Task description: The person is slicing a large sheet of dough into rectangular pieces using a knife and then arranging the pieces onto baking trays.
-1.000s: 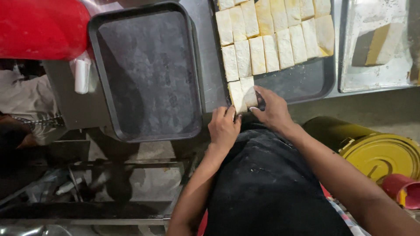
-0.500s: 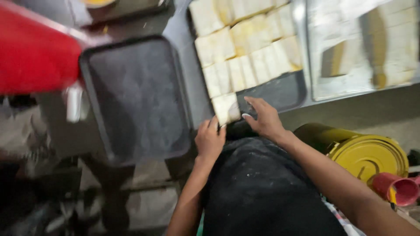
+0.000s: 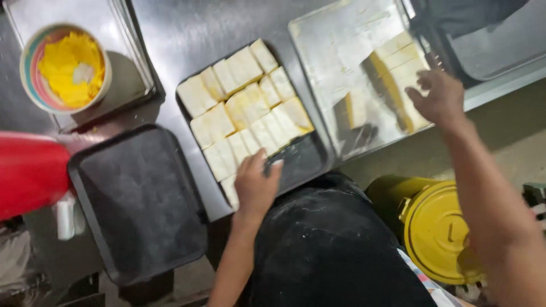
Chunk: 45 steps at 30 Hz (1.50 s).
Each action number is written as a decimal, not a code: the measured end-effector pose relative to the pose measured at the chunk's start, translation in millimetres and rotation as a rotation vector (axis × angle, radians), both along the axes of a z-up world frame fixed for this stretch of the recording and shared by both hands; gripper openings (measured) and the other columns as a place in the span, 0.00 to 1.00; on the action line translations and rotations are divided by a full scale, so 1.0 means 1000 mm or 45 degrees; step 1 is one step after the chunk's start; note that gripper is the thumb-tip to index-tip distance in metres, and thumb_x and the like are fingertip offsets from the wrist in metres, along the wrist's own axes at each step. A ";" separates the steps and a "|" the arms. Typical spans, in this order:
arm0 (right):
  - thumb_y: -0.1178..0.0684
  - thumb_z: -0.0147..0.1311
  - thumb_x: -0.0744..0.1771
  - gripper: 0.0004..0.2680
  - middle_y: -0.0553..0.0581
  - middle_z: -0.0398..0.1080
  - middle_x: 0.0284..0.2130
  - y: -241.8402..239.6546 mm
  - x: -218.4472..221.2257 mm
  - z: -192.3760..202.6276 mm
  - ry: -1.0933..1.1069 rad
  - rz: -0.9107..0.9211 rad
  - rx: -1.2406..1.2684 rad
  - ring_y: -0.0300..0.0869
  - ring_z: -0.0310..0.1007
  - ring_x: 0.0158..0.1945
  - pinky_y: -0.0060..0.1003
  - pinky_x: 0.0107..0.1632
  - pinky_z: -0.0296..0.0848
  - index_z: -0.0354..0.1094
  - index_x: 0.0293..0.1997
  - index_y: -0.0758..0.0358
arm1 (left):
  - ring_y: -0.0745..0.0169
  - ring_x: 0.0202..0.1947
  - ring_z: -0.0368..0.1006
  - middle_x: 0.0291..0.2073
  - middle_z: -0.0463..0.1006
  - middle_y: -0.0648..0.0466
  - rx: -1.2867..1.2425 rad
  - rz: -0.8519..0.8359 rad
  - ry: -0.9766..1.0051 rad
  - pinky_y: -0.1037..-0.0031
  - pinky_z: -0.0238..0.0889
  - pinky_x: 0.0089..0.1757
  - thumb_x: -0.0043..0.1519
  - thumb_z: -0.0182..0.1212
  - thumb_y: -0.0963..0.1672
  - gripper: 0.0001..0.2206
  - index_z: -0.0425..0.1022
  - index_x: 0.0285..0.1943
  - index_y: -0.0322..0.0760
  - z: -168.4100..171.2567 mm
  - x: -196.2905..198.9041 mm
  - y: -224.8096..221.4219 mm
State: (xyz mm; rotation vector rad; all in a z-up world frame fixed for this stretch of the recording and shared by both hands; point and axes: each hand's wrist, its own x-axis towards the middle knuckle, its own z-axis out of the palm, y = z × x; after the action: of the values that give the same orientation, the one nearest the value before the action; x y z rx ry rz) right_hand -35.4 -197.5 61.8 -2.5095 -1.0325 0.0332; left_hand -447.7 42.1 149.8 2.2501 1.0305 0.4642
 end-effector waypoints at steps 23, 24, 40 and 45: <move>0.57 0.65 0.60 0.19 0.68 0.78 0.44 0.090 0.220 -0.151 0.781 0.257 -0.187 0.53 0.80 0.45 0.45 0.46 0.77 0.70 0.55 0.69 | 0.39 0.59 0.68 0.55 0.74 0.47 0.076 -0.716 0.404 0.52 0.68 0.51 0.56 0.63 0.45 0.23 0.72 0.63 0.49 -0.092 0.448 -0.003; 0.59 0.61 0.61 0.14 0.67 0.78 0.45 0.085 0.220 -0.171 0.528 0.281 -0.253 0.53 0.81 0.46 0.45 0.49 0.77 0.75 0.52 0.67 | 0.39 0.59 0.67 0.56 0.74 0.48 0.081 -0.803 0.481 0.51 0.68 0.50 0.55 0.64 0.46 0.24 0.72 0.64 0.52 -0.094 0.466 0.000; 0.50 0.73 0.56 0.20 0.62 0.78 0.37 0.075 0.172 -0.051 0.800 0.372 -0.039 0.50 0.79 0.42 0.43 0.45 0.74 0.69 0.46 0.65 | 0.55 0.38 0.78 0.35 0.79 0.51 -0.534 -0.858 0.298 0.65 0.70 0.41 0.48 0.73 0.44 0.20 0.67 0.44 0.39 -0.106 0.460 0.036; 0.55 0.73 0.56 0.25 0.62 0.72 0.37 0.079 0.173 -0.058 1.456 0.189 0.234 0.43 0.72 0.39 0.39 0.39 0.72 0.62 0.54 0.65 | 0.61 0.36 0.76 0.35 0.79 0.51 -0.806 -0.477 0.057 0.68 0.71 0.40 0.47 0.72 0.44 0.20 0.69 0.47 0.39 -0.136 0.440 0.045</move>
State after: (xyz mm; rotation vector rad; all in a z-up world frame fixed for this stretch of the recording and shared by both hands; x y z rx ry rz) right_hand 137.3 -118.7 4.0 -1.7342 -0.6415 1.1852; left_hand -7.9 87.5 13.5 1.8133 0.6301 -0.0741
